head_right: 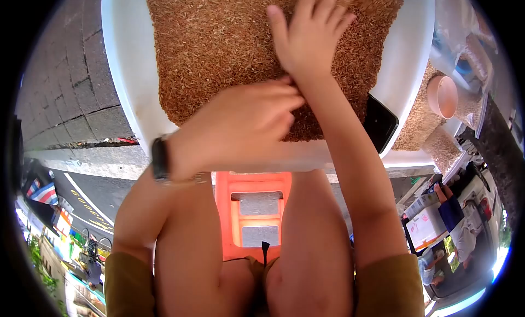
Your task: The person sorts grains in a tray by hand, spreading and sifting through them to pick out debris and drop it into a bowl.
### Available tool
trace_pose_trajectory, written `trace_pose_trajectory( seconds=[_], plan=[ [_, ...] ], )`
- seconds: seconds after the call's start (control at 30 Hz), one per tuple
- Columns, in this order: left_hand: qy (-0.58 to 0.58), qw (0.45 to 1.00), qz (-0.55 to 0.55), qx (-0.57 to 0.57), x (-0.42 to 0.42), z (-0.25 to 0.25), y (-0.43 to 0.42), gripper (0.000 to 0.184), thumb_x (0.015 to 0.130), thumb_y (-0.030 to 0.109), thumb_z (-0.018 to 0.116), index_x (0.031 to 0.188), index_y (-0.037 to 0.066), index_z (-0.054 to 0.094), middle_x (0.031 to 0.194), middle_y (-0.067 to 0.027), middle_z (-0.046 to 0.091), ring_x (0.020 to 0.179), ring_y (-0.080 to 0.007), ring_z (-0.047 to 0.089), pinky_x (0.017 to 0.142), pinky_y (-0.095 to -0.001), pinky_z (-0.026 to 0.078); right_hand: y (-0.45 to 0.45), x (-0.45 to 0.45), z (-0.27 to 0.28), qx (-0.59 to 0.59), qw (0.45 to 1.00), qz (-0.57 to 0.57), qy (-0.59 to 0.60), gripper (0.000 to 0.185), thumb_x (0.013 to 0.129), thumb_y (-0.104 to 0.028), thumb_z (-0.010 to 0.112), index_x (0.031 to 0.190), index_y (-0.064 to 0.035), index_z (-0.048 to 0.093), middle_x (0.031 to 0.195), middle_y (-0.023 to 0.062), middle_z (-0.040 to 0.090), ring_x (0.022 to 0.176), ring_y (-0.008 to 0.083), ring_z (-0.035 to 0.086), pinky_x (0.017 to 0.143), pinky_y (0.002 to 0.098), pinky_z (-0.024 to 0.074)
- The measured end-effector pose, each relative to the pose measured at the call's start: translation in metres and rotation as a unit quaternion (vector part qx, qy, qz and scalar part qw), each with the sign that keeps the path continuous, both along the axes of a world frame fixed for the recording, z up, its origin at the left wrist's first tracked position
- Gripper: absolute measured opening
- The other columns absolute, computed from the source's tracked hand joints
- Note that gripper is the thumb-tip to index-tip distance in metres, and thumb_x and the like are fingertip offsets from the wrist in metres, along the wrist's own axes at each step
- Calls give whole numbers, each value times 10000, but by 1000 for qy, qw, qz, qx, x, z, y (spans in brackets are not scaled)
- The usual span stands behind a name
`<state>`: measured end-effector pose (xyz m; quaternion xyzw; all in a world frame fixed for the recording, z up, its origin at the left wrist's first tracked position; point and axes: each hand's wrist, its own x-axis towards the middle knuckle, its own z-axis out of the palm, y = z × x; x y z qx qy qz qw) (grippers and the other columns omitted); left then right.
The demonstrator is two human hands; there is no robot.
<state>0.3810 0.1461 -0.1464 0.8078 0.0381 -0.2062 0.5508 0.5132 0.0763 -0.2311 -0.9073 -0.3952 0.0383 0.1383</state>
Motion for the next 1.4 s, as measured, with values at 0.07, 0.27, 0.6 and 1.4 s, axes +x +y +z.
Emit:
trace_pose_trajectory(
  seconds=[0.07, 0.27, 0.6, 1.4],
  plan=[
    [-37, 989, 141, -4, -17, 3, 27, 388, 907, 175, 491, 1223, -37, 564, 1227, -199, 584, 1201, -296, 524, 1009, -399, 419, 13, -8, 10, -5, 996, 80, 42, 797, 919, -474, 482, 1490, -29, 150, 1405, 365, 281, 1299, 544, 253, 1107, 608, 95],
    [-112, 833, 498, -215, -30, 30, 87, 558, 958, 227, 254, 1359, -152, 336, 1416, -271, 396, 1340, -311, 391, 1146, -365, 248, 34, -38, -1, 39, 930, 365, 16, 777, 897, -649, 362, 1394, -53, 410, 1455, 189, 363, 1386, 364, 278, 1144, 521, 160],
    [-114, 798, 559, -192, -24, 14, 98, 543, 995, 267, 266, 1403, -87, 324, 1464, -236, 343, 1398, -289, 287, 1159, -363, 165, 11, -97, 25, 69, 813, 508, 276, 715, 888, -500, 481, 1423, -48, 340, 1506, 190, 266, 1384, 352, 286, 1137, 530, 167],
    [-16, 853, 494, 169, -4, -28, 78, 583, 1000, 367, 378, 1419, -35, 322, 1482, -221, 301, 1383, -333, 279, 1127, -381, 220, -27, -122, 67, -12, 831, 450, 327, 659, 868, -486, 536, 1334, -24, 481, 1475, 156, 341, 1392, 342, 263, 1124, 550, 189]
  ],
)
